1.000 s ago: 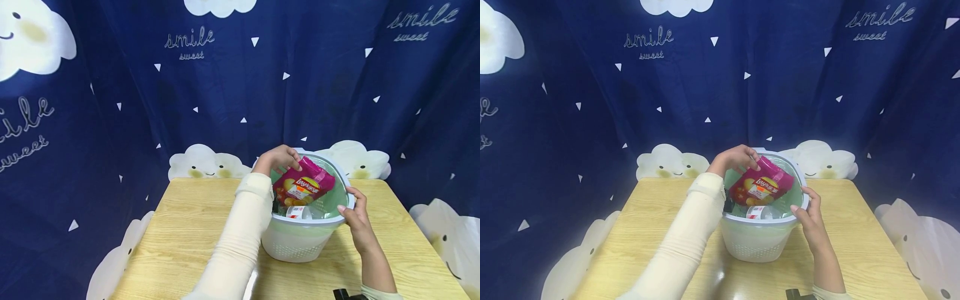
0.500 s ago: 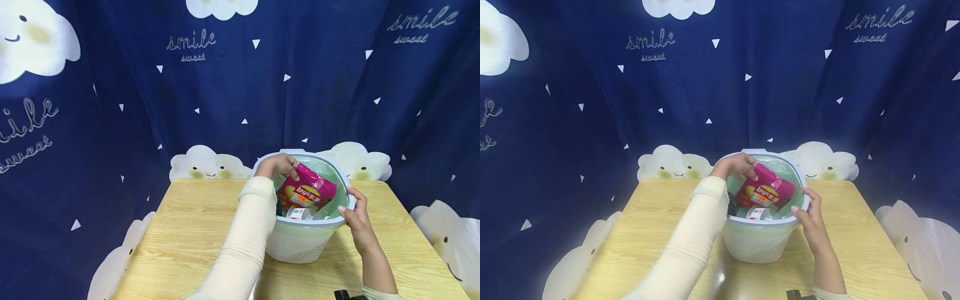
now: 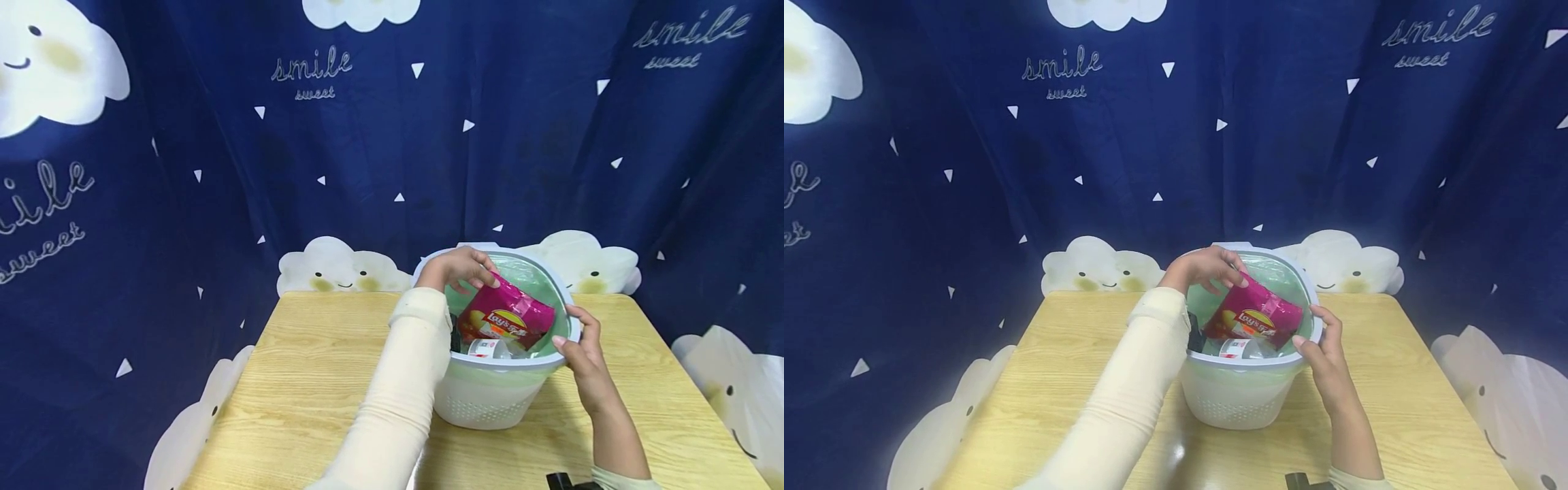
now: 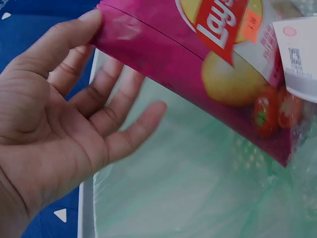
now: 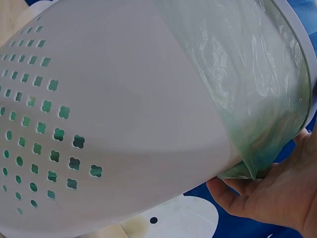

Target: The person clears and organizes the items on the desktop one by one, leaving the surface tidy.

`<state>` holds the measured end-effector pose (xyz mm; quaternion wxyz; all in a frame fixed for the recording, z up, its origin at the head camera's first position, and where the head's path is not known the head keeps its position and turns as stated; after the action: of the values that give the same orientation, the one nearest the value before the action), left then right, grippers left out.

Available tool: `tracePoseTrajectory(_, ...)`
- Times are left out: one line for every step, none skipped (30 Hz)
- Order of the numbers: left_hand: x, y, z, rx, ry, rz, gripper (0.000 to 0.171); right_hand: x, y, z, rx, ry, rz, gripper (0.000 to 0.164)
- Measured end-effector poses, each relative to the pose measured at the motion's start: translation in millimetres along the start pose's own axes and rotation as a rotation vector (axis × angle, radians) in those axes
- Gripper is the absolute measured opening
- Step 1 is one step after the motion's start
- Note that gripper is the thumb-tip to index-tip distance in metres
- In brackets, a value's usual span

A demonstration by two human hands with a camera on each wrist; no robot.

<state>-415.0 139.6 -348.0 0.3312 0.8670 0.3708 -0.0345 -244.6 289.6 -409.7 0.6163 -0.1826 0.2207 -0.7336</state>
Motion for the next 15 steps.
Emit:
tracePoseTrajectory(0.9, -0.5, 0.5, -0.002, -0.019, 0.0, 0.011, -0.1, 0.1, 0.0, -0.001, -0.001, -0.001, 0.048)
tracePoseTrajectory(1.6, -1.1, 0.9, -0.004, -0.035, -0.004, 0.011, -0.2, 0.1, 0.0, -0.001, -0.002, -0.001, 0.048)
tracePoseTrajectory(2.0, -1.5, 1.1, -0.004, -0.048, -0.008, 0.01, -0.3, 0.3, -0.1, -0.001, -0.001, -0.001, 0.048)
tracePoseTrajectory(2.5, -1.8, 1.2, -0.003, -0.055, -0.01, 0.01, -0.5, 0.3, -0.2, -0.001, 0.0, 0.0, 0.048)
tracePoseTrajectory(2.7, -1.8, 0.8, 0.0, -0.061, -0.015, 0.01, -0.7, 0.3, -0.1, -0.001, 0.002, 0.0, 0.048)
tracePoseTrajectory(2.7, -1.4, -0.1, 0.006, -0.067, -0.021, 0.01, -1.1, 0.4, -0.1, -0.001, 0.005, 0.0, 0.048)
tracePoseTrajectory(2.3, -0.6, -0.3, 0.01, -0.069, -0.027, 0.01, -0.8, 0.6, -0.2, -0.003, 0.003, 0.0, 0.048)
tracePoseTrajectory(1.9, 0.0, -0.5, 0.013, -0.07, -0.029, 0.01, -0.6, 0.7, 0.0, -0.005, 0.003, 0.001, 0.047)
tracePoseTrajectory(1.6, 0.7, -0.5, 0.013, -0.069, -0.029, 0.011, -0.3, 0.9, 0.1, -0.007, -0.001, 0.0, 0.047)
tracePoseTrajectory(1.4, 1.4, -0.6, 0.011, -0.065, -0.026, 0.011, -0.2, 1.1, 0.2, -0.01, -0.006, -0.002, 0.047)
tracePoseTrajectory(1.3, 2.3, -0.8, 0.009, -0.062, -0.023, 0.012, 0.0, 1.2, 0.3, -0.011, -0.008, -0.001, 0.047)
tracePoseTrajectory(1.1, 3.3, -1.2, 0.011, -0.06, -0.022, 0.013, 0.1, 1.4, 0.3, -0.012, -0.007, 0.0, 0.047)
tracePoseTrajectory(0.6, 4.3, -1.5, 0.013, -0.054, -0.022, 0.013, 0.2, 1.5, 0.4, -0.013, -0.006, 0.002, 0.048)
tracePoseTrajectory(0.2, 5.3, -1.8, 0.014, -0.047, -0.02, 0.014, 0.1, 1.6, 0.4, -0.012, -0.003, 0.002, 0.048)
tracePoseTrajectory(-0.3, 6.1, -2.1, 0.016, -0.041, -0.02, 0.014, -0.2, 1.7, 0.4, -0.01, 0.0, 0.002, 0.048)
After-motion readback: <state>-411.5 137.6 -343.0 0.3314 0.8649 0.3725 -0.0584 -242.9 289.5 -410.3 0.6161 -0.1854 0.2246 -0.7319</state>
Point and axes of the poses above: each hand's wrist, its own y-axis away from the middle knuckle, its own x-axis out of the palm, z = x × y, the point moved 6 cm from there along -y, towards the middle knuckle, and after that the axes turned 15 degrees about -x, right-handed, at the moved point
